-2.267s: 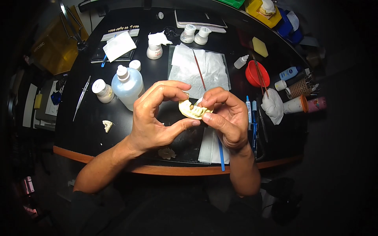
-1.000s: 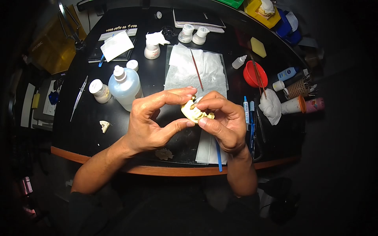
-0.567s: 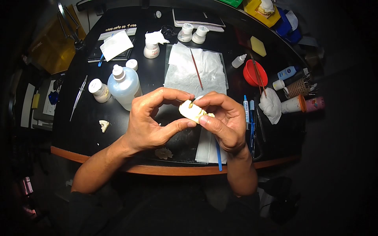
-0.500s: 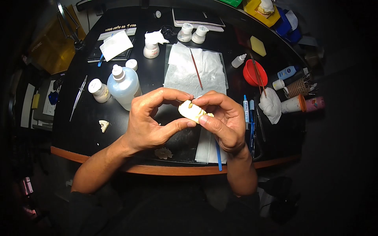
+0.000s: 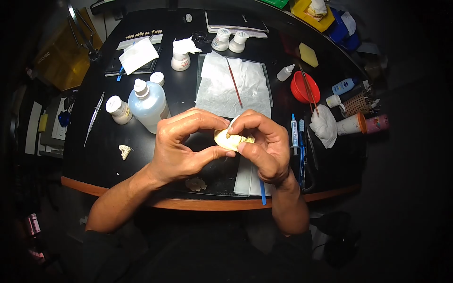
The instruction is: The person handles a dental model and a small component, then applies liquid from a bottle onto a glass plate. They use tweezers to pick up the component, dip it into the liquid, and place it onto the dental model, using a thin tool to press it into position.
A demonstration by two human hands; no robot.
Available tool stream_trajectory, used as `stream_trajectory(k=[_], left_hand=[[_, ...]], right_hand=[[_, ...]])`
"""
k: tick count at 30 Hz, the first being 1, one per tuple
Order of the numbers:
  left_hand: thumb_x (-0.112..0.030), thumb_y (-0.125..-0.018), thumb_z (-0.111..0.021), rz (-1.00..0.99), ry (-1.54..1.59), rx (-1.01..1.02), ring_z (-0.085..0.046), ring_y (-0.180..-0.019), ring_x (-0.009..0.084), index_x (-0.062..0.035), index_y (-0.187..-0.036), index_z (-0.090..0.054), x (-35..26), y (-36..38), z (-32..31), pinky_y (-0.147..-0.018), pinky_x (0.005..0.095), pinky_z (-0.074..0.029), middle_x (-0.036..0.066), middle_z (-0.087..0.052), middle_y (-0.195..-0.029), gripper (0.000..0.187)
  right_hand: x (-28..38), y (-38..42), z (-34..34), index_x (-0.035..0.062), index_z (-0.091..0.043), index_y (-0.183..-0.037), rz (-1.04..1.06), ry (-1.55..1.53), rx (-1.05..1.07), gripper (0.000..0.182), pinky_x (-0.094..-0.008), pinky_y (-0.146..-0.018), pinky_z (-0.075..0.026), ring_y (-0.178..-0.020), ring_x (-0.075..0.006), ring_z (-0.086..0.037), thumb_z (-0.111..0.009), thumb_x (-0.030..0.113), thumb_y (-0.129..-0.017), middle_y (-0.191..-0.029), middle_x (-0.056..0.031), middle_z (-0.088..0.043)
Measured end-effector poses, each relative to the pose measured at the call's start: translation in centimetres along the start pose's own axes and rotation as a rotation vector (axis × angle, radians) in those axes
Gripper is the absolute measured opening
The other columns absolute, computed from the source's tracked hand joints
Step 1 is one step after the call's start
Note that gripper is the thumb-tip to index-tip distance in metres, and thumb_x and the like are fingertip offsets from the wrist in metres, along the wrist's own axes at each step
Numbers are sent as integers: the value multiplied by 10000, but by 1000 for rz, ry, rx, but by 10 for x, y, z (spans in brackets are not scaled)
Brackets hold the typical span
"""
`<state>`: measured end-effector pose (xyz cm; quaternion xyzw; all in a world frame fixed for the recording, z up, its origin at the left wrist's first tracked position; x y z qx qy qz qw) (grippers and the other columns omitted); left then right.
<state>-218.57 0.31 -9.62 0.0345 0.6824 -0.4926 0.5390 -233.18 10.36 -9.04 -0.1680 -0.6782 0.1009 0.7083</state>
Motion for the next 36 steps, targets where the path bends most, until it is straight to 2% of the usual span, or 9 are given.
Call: stream_trajectory(k=[4, 8, 9, 12, 13, 20, 24, 31, 36], left_hand=[[-33, -675, -919, -127, -32, -119, -743, -973, 234, -29, -936, -751, -7, -7, 8, -824, 332, -596, 117, -761, -966, 310], [-4, -686, -936, -196, -101, -44, -694, -1166, 283, 22, -966, -745, -12, -4, 11, -922, 364, -615, 181, -701, -1207, 340], [9, -705, -925, -239, -108, -58, -674, -1213, 295, 35, -1085, -722, -13, -5, 10, -963, 369, -623, 192, -660, -1283, 432], [9, -738, -911, 17, 100, -90, -649, -1256, 292, 30, -1268, -655, -8, -5, 5, -1004, 380, -614, 200, -639, -1314, 588], [21, -801, -869, 61, 118, -2, -657, -1243, 285, 39, -1398, -562, -3, -3, 2, -1009, 377, -610, 206, -649, -1303, 671], [51, -927, -732, 303, 409, -7, -732, -1094, 223, 86, -1286, -650, 9, 5, -5, -970, 310, -612, 192, -738, -1152, 370], [44, -961, -700, 380, 445, -44, -736, -1062, 201, 88, -1248, -672, 12, 5, -3, -951, 287, -607, 184, -745, -1130, 292], [26, -986, -678, 432, 477, -38, -747, -966, 178, 90, -1233, -678, 18, 5, -3, -883, 274, -618, 177, -749, -1102, 255], [11, -1001, -666, 448, 475, -42, -747, -916, 170, 87, -1224, -687, 20, 6, -4, -828, 265, -617, 172, -752, -1090, 237]], right_hand=[[13, -5, -17, -58, -598, -1197, 73, 56, -111, 342, -314, -949, -493, -994, -170, -606, -673, 4, -869, -1145, -146, -585], [9, -1, -11, -57, -590, -1220, 75, 45, -74, 395, -303, -995, -539, -1102, -180, -637, -713, -127, -852, -1196, -156, -583], [12, -1, -8, -62, -602, -1215, 138, 78, -63, 417, -297, -977, -563, -1120, -190, -654, -731, -164, -832, -1193, -164, -598], [24, 0, -1, -58, -614, -1217, 279, 363, -161, 438, -297, -943, -574, -1083, -189, -669, -758, -158, -816, -1181, -171, -614], [26, 2, 0, -50, -607, -1278, 318, 431, -248, 525, -300, -919, -581, -1052, -191, -679, -769, -168, -793, -1148, -159, -648], [35, 8, 0, -29, -597, -1361, 477, 756, -311, 686, -314, -840, -594, -928, -210, -728, -796, -152, -716, -1001, -129, -749], [42, 5, -9, -55, -593, -1343, 516, 856, -166, 699, -337, -833, -601, -955, -227, -729, -812, -156, -687, -1035, -159, -742], [42, 5, -11, -12, -744, -1106, 498, 842, -168, 423, -338, -773, -599, -905, -266, -748, -871, -47, -704, -1026, -174, -751], [45, 4, -13, -12, -750, -1121, 479, 818, -182, 473, -330, -758, -616, -909, -260, -755, -840, -109, -667, -1010, -156, -744]])
Point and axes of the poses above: each hand's wrist, its own y-axis away from the middle knuckle, its own z-axis out of the back of the hand, x = y × z, the point moved 6 cm from there along -y, towards the middle knuckle
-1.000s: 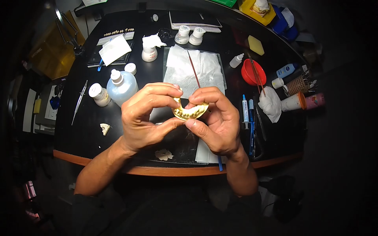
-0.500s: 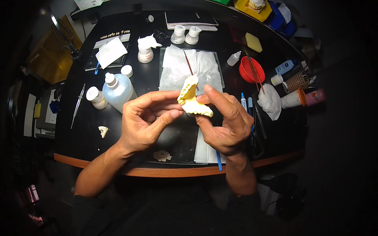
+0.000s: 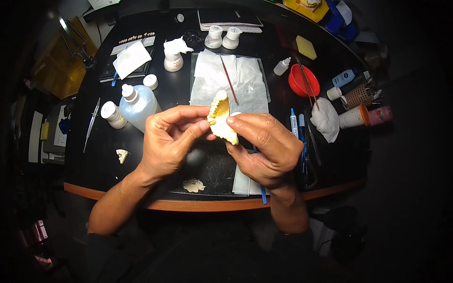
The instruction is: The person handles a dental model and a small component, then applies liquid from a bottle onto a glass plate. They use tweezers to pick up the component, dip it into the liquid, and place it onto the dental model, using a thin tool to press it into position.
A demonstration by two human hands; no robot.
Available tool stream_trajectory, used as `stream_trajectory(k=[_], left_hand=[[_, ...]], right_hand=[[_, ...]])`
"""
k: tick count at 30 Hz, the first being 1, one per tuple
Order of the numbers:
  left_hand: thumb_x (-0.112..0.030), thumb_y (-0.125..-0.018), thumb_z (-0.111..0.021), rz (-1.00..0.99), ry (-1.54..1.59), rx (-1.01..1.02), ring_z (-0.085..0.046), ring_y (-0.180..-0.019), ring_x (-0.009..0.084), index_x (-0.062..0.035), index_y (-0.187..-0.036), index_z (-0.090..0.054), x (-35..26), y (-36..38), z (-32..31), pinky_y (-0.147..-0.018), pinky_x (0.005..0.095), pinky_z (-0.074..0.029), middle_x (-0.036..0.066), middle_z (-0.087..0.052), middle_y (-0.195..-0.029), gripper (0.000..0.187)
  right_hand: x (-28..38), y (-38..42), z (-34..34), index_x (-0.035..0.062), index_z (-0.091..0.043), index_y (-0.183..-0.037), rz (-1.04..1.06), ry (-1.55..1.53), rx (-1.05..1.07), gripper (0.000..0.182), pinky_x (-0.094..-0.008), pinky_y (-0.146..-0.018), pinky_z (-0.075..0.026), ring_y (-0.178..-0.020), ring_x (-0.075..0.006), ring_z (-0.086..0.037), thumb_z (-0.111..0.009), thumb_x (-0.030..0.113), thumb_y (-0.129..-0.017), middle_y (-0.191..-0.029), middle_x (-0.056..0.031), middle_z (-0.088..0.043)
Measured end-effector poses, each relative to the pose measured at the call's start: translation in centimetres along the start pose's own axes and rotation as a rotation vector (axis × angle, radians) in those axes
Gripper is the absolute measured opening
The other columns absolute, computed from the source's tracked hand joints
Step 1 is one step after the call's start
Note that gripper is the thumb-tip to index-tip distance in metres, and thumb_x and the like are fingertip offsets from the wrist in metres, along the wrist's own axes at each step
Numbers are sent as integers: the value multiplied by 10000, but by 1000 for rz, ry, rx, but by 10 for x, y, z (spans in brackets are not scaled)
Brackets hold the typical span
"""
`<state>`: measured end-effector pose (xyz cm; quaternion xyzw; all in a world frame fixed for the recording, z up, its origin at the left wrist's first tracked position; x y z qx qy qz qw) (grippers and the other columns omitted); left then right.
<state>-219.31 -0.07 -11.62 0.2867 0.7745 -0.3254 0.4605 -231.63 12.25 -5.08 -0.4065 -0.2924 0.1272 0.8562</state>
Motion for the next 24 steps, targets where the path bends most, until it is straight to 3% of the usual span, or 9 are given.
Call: stream_trajectory(k=[8, 24], left_hand=[[19, -1025, -617, -37, -64, 5, -732, -935, 133, 85, -1230, -685, -1, 1, -1, -847, 243, -617, 152, -753, -1074, 226], [52, -1005, -631, -143, -199, 5, -737, -916, 162, 82, -1167, -685, -5, 3, -1, -816, 272, -620, 151, -747, -1065, 173]], right_hand=[[2, 1, -2, -5, -779, -1064, -16, 24, 21, 418, -321, -758, -617, -897, -253, -750, -829, -104, -661, -998, -132, -736], [8, 2, -5, 5, -796, -1001, 31, 34, 25, 351, -354, -796, -633, -877, -263, -752, -790, -111, -669, -963, -101, -727]])
Point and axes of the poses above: each hand's wrist, its own y-axis away from the middle knuckle, its own z-axis out of the back of the hand, x = y × z, the point moved 6 cm from there along -y, towards the middle knuckle
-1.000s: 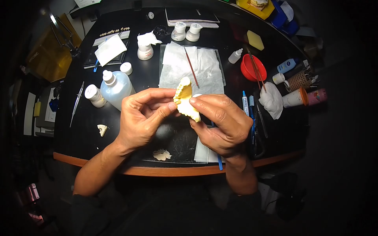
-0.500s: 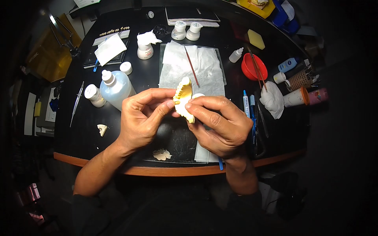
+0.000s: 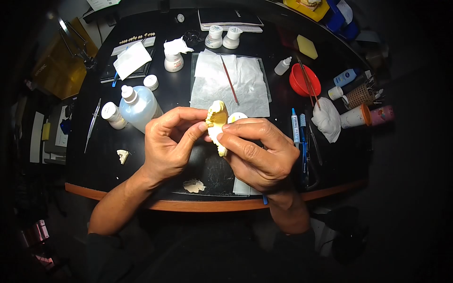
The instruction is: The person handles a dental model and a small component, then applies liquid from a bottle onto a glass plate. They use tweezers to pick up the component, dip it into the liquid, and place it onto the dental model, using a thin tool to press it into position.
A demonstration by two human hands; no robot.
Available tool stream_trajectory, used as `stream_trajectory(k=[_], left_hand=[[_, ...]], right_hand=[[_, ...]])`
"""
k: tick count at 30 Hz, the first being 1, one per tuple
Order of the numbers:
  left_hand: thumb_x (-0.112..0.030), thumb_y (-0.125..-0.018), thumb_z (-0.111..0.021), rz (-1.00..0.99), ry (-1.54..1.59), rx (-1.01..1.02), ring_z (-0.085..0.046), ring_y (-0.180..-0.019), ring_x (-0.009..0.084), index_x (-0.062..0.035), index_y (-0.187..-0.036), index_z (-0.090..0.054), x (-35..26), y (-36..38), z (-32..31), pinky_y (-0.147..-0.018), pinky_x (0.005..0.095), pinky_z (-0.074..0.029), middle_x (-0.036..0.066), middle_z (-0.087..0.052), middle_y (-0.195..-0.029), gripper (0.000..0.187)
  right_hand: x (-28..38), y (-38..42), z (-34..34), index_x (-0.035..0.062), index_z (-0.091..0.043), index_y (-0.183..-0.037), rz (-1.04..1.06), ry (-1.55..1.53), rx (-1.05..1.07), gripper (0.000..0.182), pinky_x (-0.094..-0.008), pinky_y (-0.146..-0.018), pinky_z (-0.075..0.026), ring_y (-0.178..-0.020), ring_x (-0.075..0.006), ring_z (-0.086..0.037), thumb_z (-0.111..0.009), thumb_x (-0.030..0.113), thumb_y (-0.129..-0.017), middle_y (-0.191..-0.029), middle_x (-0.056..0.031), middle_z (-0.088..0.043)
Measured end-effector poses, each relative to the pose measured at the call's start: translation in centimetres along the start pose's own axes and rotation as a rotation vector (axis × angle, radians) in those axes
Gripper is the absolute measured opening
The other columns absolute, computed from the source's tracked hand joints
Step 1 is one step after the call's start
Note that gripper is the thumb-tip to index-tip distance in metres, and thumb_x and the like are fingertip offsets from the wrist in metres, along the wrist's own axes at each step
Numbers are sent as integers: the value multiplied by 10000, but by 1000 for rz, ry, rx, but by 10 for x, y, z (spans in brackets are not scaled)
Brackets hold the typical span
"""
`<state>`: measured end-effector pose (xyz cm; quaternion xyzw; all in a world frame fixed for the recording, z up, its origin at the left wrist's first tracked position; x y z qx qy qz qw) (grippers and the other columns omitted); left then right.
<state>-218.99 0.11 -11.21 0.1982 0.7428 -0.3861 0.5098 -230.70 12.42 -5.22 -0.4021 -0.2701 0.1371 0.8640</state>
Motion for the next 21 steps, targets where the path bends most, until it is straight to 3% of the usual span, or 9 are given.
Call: stream_trajectory(k=[13, 16, 18, 20, 21], left_hand=[[35, -1011, -632, -5, 19, 6, -736, -944, 168, 79, -1172, -685, 0, 0, 0, -841, 282, -625, 145, -744, -1087, 175], [28, -1013, -628, -3, 51, -2, -729, -952, 150, 71, -1193, -684, 1, 0, -1, -860, 264, -613, 141, -747, -1087, 193], [20, -1013, -630, 26, 105, 6, -719, -987, 145, 66, -1235, -660, 2, -1, -3, -891, 263, -601, 139, -736, -1114, 229], [10, -1011, -637, 97, 191, 29, -703, -1059, 155, 62, -1301, -614, 3, -1, -5, -943, 277, -587, 142, -711, -1172, 295], [-6, -1003, -657, 130, 259, 70, -666, -1158, 172, 49, -1399, -535, 5, -1, -6, -991, 288, -567, 150, -646, -1288, 418]], right_hand=[[-2, 3, 0, 3, -785, -1004, 18, 1, 6, 381, -356, -801, -626, -900, -279, -744, -783, -138, -651, -980, -119, -711], [-2, 1, 0, 16, -791, -1002, -29, -7, -33, 349, -322, -770, -619, -898, -241, -743, -805, -116, -679, -980, -101, -725], [-8, 3, 3, 9, -748, -1019, -115, -72, -63, 368, -307, -773, -603, -904, -212, -728, -867, -89, -685, -982, -123, -709], [-16, 6, 2, 8, -703, -1044, -263, -254, -120, 358, -306, -820, -596, -951, -196, -714, -849, -101, -736, -1025, -130, -699], [-21, 10, -2, -4, -668, -1065, -349, -455, -147, 335, -307, -869, -587, -996, -189, -698, -819, -113, -786, -1070, -135, -688]])
Point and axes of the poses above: each hand's wrist, its own y-axis away from the middle knuckle, its own z-axis out of the back of the hand, x = y × z, the point moved 6 cm from there along -y, towards the middle knuckle
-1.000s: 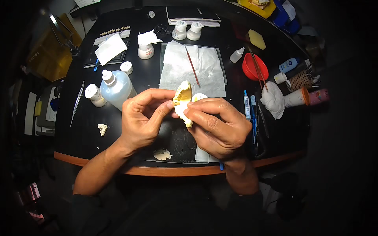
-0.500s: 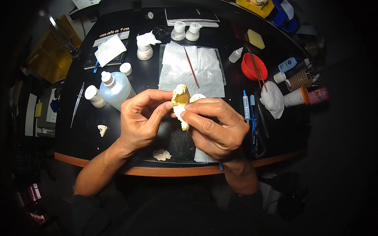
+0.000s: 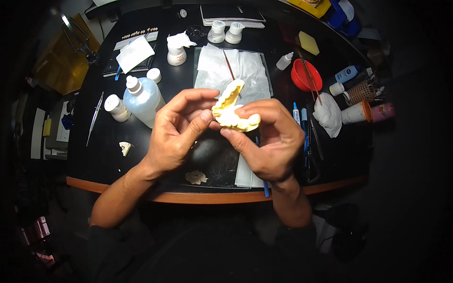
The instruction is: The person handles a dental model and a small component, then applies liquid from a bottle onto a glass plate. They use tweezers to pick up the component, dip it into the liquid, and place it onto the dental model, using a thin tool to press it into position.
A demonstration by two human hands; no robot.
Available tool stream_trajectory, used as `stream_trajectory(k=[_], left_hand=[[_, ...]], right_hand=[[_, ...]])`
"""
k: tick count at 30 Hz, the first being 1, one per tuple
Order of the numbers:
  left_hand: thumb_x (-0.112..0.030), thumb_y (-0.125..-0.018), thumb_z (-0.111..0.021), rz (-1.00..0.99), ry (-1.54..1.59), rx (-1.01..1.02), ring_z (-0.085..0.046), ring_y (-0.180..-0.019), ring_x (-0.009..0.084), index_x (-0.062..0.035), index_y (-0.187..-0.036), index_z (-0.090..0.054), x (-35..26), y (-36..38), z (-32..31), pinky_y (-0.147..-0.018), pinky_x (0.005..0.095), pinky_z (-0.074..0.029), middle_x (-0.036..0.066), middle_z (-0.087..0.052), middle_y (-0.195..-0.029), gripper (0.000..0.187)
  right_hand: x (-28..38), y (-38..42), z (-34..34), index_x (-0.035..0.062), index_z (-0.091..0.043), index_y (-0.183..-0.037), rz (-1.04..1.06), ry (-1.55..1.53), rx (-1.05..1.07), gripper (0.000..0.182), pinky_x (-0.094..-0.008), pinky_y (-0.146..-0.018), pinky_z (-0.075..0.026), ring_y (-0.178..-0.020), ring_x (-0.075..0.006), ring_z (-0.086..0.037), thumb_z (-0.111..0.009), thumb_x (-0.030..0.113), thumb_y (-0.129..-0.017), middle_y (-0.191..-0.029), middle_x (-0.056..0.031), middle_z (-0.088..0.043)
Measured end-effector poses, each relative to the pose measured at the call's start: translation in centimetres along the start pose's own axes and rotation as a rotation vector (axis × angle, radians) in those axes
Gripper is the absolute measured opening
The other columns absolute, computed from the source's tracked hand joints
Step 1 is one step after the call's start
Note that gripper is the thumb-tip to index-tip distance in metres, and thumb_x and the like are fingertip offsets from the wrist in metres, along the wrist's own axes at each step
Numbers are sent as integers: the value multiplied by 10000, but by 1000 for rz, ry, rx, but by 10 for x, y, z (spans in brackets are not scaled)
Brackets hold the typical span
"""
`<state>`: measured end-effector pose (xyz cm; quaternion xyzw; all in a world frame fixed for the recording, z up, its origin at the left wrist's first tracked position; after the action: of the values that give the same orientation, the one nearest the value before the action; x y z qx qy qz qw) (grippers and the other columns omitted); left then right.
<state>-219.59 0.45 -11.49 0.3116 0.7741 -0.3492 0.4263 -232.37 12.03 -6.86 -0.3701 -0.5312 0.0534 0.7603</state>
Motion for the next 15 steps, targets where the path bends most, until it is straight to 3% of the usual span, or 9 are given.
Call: stream_trajectory(k=[4, 7, 8, 11, 15], left_hand=[[-53, -988, -691, -49, -28, -29, -624, -1250, 222, -14, -1447, -541, -3, -1, -4, -1001, 316, -567, 167, -534, -1454, 484], [-99, -966, -726, -221, -345, -35, -619, -1262, 250, -44, -1398, -606, -11, -2, 2, -1022, 363, -561, 152, -519, -1485, 452], [-132, -937, -759, -258, -339, -72, -636, -1240, 250, -55, -1325, -673, -13, -2, 2, -1004, 374, -555, 139, -588, -1419, 405], [-51, -970, -717, -306, -435, 53, -611, -1268, 230, -8, -1343, -643, -15, -2, 2, -1075, 377, -504, 158, -602, -1399, 383], [-60, -951, -745, -312, -444, 82, -636, -1162, 185, 8, -1277, -665, -16, 0, 0, -1011, 337, -507, 129, -674, -1261, 342]], right_hand=[[-26, 7, -1, -22, -608, -1154, -352, -487, -20, 359, -295, -939, -550, -1027, -172, -691, -783, -88, -847, -1112, -131, -684], [-34, 7, -5, -1, -511, -1281, -515, -740, -16, 458, -310, -912, -561, -1015, -175, -692, -743, -52, -889, -1100, -146, -684], [-32, 7, -7, 9, -485, -1304, -565, -763, -3, 449, -315, -900, -567, -979, -191, -701, -712, -29, -919, -1091, -165, -691], [-37, 9, -9, 8, -494, -1286, -636, -833, 31, 370, -304, -853, -570, -958, -211, -711, -672, 14, -962, -1091, -182, -698], [-42, 11, -9, 6, -512, -1258, -643, -866, 38, 282, -285, -785, -564, -929, -213, -724, -626, 73, -1009, -1077, -192, -707]])
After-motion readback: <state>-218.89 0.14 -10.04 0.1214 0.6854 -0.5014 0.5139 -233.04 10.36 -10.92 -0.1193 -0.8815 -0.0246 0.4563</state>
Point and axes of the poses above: each hand's wrist, its own y-axis away from the middle knuckle, its own z-axis out of the back of the hand, x = y × z, the point moved 6 cm from there along -y, towards the middle knuckle
